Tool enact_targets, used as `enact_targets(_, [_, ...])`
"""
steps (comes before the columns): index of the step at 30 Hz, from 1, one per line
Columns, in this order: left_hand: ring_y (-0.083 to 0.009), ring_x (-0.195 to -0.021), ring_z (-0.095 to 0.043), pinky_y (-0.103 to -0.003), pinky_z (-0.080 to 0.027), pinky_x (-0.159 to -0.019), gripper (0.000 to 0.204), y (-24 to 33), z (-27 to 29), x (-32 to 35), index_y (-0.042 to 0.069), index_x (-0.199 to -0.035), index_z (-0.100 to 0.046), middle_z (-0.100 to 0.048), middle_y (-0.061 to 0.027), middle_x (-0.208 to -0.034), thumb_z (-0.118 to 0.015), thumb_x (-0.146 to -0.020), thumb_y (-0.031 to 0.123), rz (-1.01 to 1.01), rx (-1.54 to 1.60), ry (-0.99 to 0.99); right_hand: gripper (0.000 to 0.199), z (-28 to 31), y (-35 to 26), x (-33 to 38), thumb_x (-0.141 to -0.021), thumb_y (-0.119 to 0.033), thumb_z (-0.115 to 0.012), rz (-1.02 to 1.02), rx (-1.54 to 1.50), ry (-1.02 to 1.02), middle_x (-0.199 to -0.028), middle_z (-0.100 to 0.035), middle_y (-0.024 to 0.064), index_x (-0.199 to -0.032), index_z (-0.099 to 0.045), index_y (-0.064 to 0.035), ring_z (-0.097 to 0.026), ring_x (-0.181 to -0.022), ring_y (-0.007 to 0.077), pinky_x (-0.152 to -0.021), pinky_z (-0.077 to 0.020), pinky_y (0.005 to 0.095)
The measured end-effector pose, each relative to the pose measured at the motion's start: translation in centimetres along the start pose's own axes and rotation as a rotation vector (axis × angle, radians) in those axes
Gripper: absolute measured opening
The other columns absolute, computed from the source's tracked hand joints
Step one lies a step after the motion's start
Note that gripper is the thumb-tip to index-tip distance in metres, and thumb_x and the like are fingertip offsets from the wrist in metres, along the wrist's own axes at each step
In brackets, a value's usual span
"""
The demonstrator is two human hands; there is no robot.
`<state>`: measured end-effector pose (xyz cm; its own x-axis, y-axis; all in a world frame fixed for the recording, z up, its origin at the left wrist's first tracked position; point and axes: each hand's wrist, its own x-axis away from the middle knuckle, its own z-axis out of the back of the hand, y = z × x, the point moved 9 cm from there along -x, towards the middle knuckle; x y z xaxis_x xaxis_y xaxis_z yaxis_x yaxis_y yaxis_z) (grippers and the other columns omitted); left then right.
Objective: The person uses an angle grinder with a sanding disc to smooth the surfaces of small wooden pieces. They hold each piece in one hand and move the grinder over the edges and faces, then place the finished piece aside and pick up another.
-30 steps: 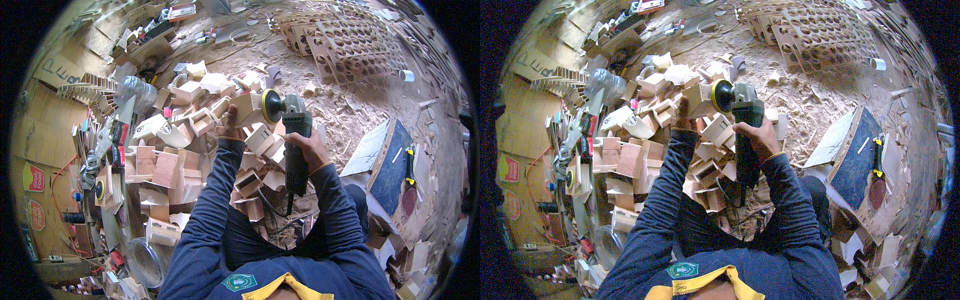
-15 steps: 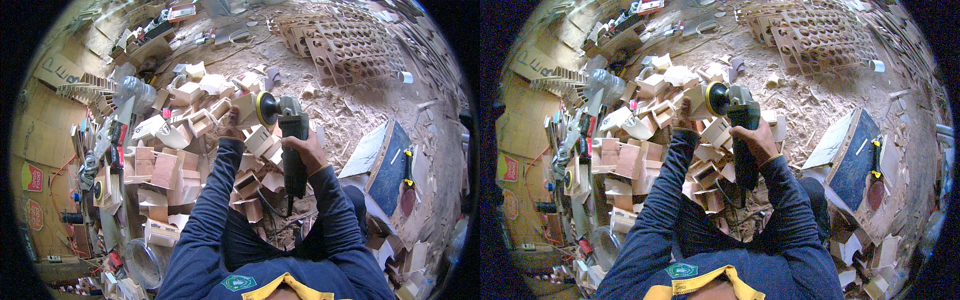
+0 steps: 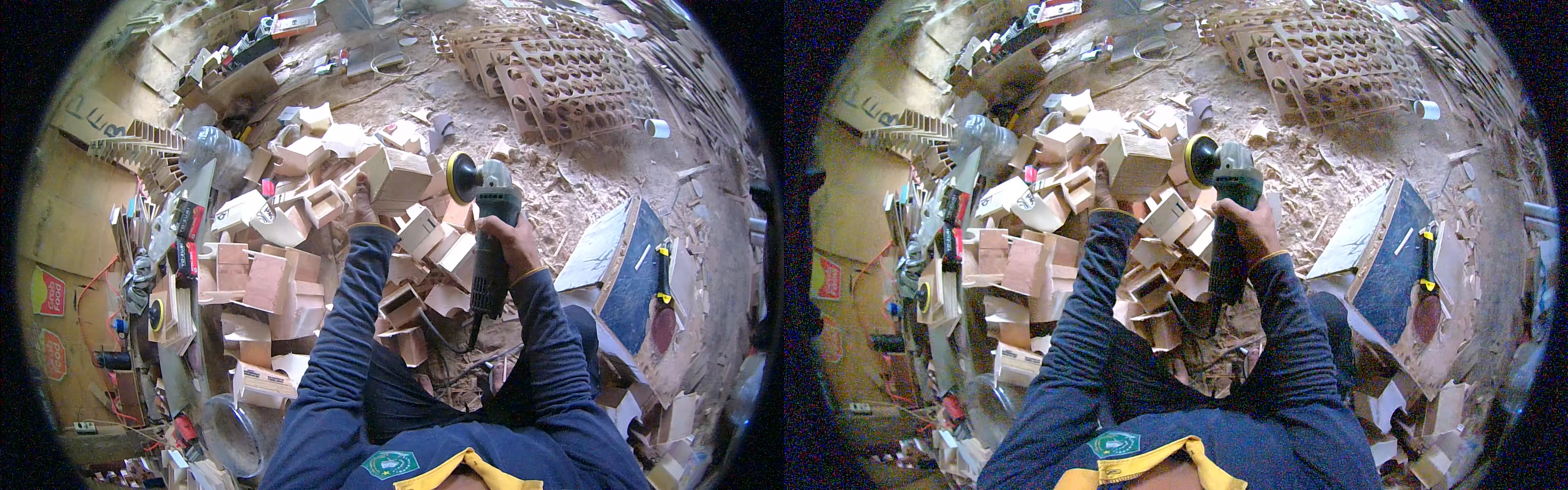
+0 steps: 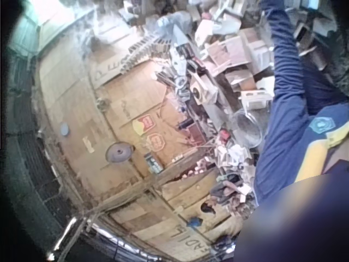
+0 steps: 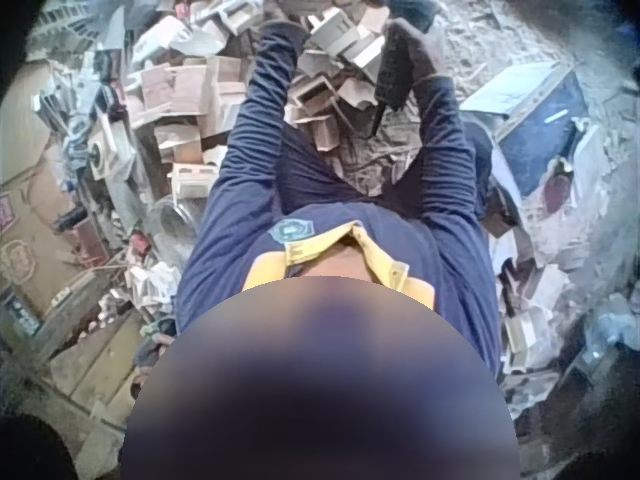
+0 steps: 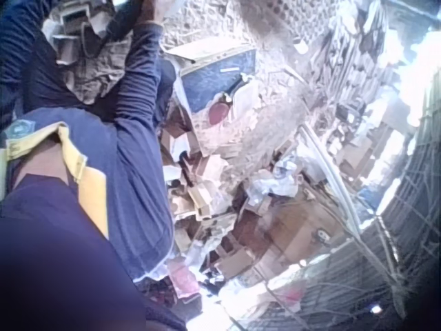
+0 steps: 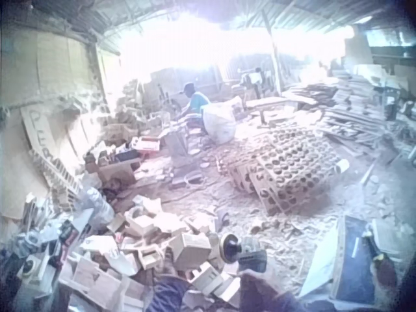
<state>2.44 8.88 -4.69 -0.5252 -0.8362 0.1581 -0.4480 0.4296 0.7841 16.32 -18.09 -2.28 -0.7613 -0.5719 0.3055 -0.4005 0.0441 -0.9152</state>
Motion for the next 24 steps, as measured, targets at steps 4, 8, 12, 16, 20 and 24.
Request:
enact_targets(4, [-0.0289,-0.109,-0.067,-0.040,-0.056,-0.096,0.070,0.1,1.8,0.0,0.006,-0.135,-0.057,-0.067,-0.0119,-0.127,-0.068,-0.091,0.059,0.058,-0.110,0.116,0.037,-1.1,0.0,0.5,-0.076,-0.023,-0.082,-0.069,0.043,-0.115,-0.078,-0.066,0.0063,-0.098,-0.064,0.0003,-0.065,-0.064,0.0166,-0.059,-0.0545,0.0316])
enact_targets(8, [-0.0285,-0.103,-0.069,-0.040,-0.059,-0.090,0.067,-0.5,1.0,0.6,0.003,-0.131,-0.057,-0.068,-0.0141,-0.121,-0.069,-0.092,0.055,0.048,-0.169,0.069,0.037,-2.3,0.4,0.4,-0.076,-0.022,-0.083,-0.068,0.054,-0.175,-0.077,-0.066,0.0069,-0.099,-0.065,-0.0001,-0.064,-0.062,0.0166,-0.057,-0.0542,0.0317])
enact_targets(12, [-0.0282,-0.093,-0.071,-0.041,-0.063,-0.079,0.059,0.1,0.4,1.5,-0.001,-0.125,-0.058,-0.069,-0.0165,-0.115,-0.072,-0.092,0.046,-0.084,-0.168,0.139,0.037,-2.9,0.6,0.5,-0.076,-0.021,-0.082,-0.070,-0.001,-0.203,-0.076,-0.065,0.0071,-0.100,-0.065,0.0002,-0.064,-0.060,0.0173,-0.055,-0.0539,0.0327])
enact_targets(16, [-0.0273,-0.090,-0.072,-0.041,-0.063,-0.077,0.053,0.1,0.0,1.5,-0.001,-0.119,-0.062,-0.071,-0.0162,-0.109,-0.076,-0.091,0.042,-0.080,-0.197,0.116,0.035,-2.5,-0.3,0.7,-0.076,-0.020,-0.081,-0.043,0.002,-0.168,-0.075,-0.065,0.0073,-0.099,-0.065,0.0002,-0.063,-0.059,0.0176,-0.054,-0.0536,0.0326])
enact_targets(20, [-0.0263,-0.091,-0.071,-0.040,-0.063,-0.079,0.049,0.1,0.0,1.0,0.000,-0.115,-0.065,-0.072,-0.0151,-0.105,-0.076,-0.091,0.041,-0.123,-0.131,0.090,0.033,-2.5,0.0,0.8,-0.076,-0.020,-0.081,-0.098,-0.036,-0.185,-0.075,-0.065,0.0079,-0.097,-0.065,0.0000,-0.064,-0.059,0.0178,-0.054,-0.0539,0.0321])
enact_targets(24, [-0.0262,-0.093,-0.070,-0.041,-0.061,-0.084,0.046,0.1,-0.2,1.0,0.000,-0.117,-0.064,-0.071,-0.0145,-0.106,-0.076,-0.092,0.037,-0.140,-0.134,0.029,0.034,-2.0,0.4,0.5,-0.076,-0.020,-0.082,-0.063,-0.031,-0.172,-0.075,-0.064,0.0083,-0.097,-0.065,0.0000,-0.064,-0.059,0.0182,-0.054,-0.0543,0.0325])
